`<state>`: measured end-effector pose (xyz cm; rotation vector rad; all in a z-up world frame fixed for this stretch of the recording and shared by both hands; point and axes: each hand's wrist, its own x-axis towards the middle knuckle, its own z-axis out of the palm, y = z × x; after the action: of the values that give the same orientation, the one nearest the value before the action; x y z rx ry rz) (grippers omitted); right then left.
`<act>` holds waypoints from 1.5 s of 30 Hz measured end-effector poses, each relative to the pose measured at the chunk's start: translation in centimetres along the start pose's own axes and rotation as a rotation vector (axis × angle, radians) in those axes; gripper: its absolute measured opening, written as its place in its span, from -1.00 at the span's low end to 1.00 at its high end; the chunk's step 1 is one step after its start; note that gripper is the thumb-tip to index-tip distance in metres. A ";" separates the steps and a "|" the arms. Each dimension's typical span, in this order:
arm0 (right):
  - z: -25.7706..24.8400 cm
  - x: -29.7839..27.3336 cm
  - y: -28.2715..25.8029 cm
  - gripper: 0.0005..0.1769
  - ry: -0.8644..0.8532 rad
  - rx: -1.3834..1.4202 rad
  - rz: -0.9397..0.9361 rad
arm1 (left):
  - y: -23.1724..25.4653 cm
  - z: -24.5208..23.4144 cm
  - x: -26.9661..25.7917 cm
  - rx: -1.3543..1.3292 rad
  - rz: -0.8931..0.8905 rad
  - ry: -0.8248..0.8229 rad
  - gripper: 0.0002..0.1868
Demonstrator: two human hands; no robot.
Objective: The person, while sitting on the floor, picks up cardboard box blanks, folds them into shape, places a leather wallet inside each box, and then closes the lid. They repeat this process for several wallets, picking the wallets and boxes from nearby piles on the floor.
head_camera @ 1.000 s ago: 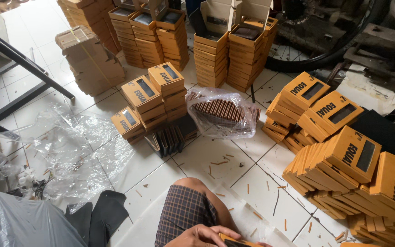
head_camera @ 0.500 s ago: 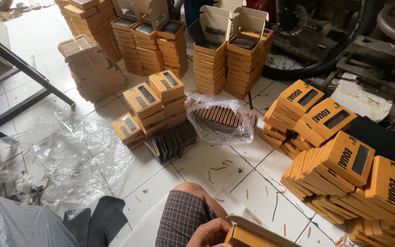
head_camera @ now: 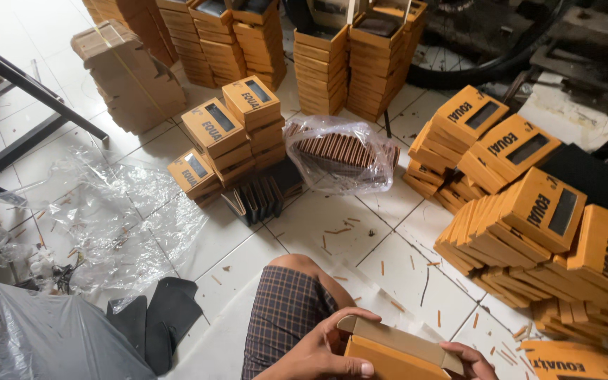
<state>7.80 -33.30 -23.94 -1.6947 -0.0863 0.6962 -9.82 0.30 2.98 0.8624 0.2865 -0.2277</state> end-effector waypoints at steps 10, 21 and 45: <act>0.0 -6.1 -8.9 -0.30 -0.439 -0.357 -0.231 | -5.9 -0.9 -0.2 0.210 0.395 0.384 -0.35; 3.0 -9.1 -20.6 -0.83 -0.624 0.498 -0.345 | -0.2 -3.3 0.1 0.050 -0.027 0.185 -0.87; 6.1 -11.3 -21.4 -0.57 -0.120 -0.101 -0.189 | 1.0 -3.3 0.1 0.083 0.140 0.018 -0.65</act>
<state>2.28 -27.30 -0.37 -1.7132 -0.3670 0.6600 -9.90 3.40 1.61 0.9634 0.2331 -0.1020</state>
